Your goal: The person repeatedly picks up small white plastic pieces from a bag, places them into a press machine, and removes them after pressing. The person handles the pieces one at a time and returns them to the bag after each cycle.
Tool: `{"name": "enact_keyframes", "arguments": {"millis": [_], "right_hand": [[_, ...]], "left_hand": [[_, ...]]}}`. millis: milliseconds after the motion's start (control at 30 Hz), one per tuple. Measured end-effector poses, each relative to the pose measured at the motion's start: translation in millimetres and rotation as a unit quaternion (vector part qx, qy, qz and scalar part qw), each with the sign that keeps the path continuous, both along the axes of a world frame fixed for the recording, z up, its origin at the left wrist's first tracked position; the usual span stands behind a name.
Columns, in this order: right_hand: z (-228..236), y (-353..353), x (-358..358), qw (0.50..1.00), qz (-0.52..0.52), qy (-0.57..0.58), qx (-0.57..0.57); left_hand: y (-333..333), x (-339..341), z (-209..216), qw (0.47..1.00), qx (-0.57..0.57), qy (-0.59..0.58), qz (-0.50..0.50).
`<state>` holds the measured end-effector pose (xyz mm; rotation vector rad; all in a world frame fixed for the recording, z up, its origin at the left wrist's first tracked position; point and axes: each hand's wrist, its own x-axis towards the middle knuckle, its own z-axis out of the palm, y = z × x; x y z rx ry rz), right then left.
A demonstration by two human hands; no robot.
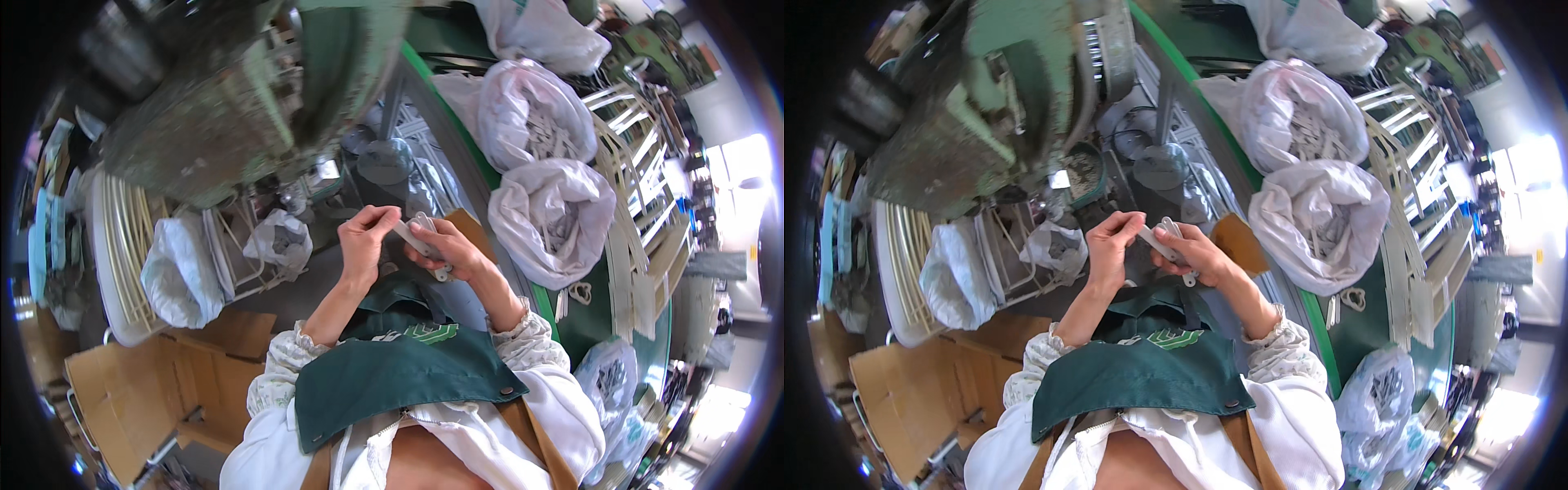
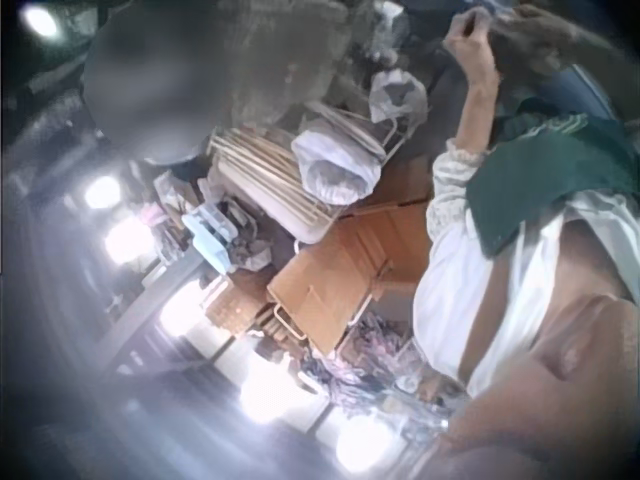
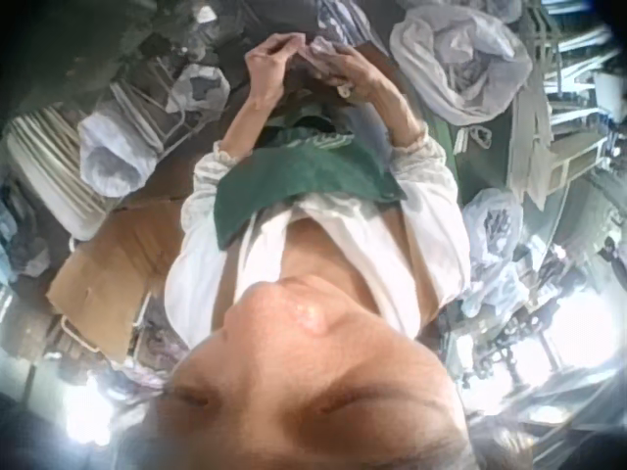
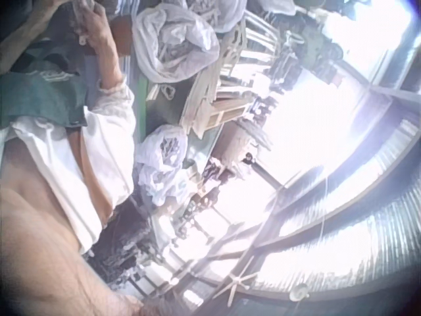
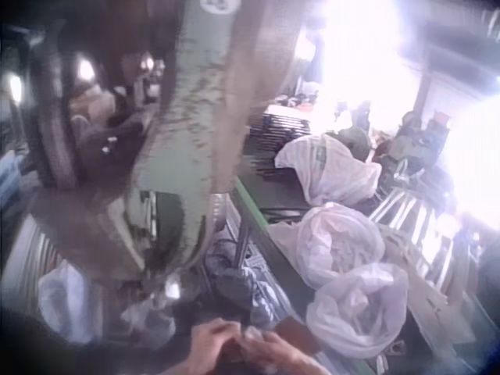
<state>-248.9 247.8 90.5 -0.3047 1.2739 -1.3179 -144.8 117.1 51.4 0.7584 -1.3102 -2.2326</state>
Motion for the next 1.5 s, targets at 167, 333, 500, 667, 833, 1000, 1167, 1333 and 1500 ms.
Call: {"name": "enact_keyframes", "arguments": {"millis": [167, 333, 500, 667, 833, 1000, 1167, 1333, 1500], "right_hand": [[-19.5, -62.3, 41.2, 0.992, -0.036, 0.107, -0.064], [-47.3, -108.8, 25.6, 0.962, 0.028, 0.245, -0.115], [-127.3, -181.4, -12.8, 0.810, 0.027, 0.576, -0.106], [-197.6, -233.0, -53.9, 0.684, 0.029, 0.718, -0.126], [-118.6, -235.6, -19.6, 0.753, 0.226, 0.617, 0.023], [-86.4, -220.1, -4.4, 0.761, 0.148, 0.628, -0.069], [-260.4, -239.1, -91.1, 0.658, 0.176, 0.732, -0.021], [-195.5, -226.6, -33.0, 0.729, 0.307, 0.604, 0.098], [-159.8, -210.2, -36.0, 0.730, 0.278, 0.621, 0.070]], "left_hand": [[-19.0, 41.3, -7.9, 0.987, 0.119, -0.011, 0.108], [-62.8, 69.7, 12.8, 0.977, -0.084, -0.053, 0.191], [-91.6, 66.0, 16.3, 0.989, -0.047, -0.026, 0.139], [-91.2, 53.3, 24.4, 0.990, 0.019, 0.023, 0.134], [-90.8, 68.2, 25.5, 0.992, 0.008, -0.022, 0.124], [-92.1, 68.4, 4.6, 0.992, 0.046, -0.020, 0.119], [-91.0, 63.5, 13.2, 0.997, 0.048, -0.034, 0.045], [-143.7, 236.2, -60.6, 0.827, -0.190, -0.271, 0.454], [-260.2, 404.8, -197.5, 0.620, 0.142, -0.422, 0.647]]}}
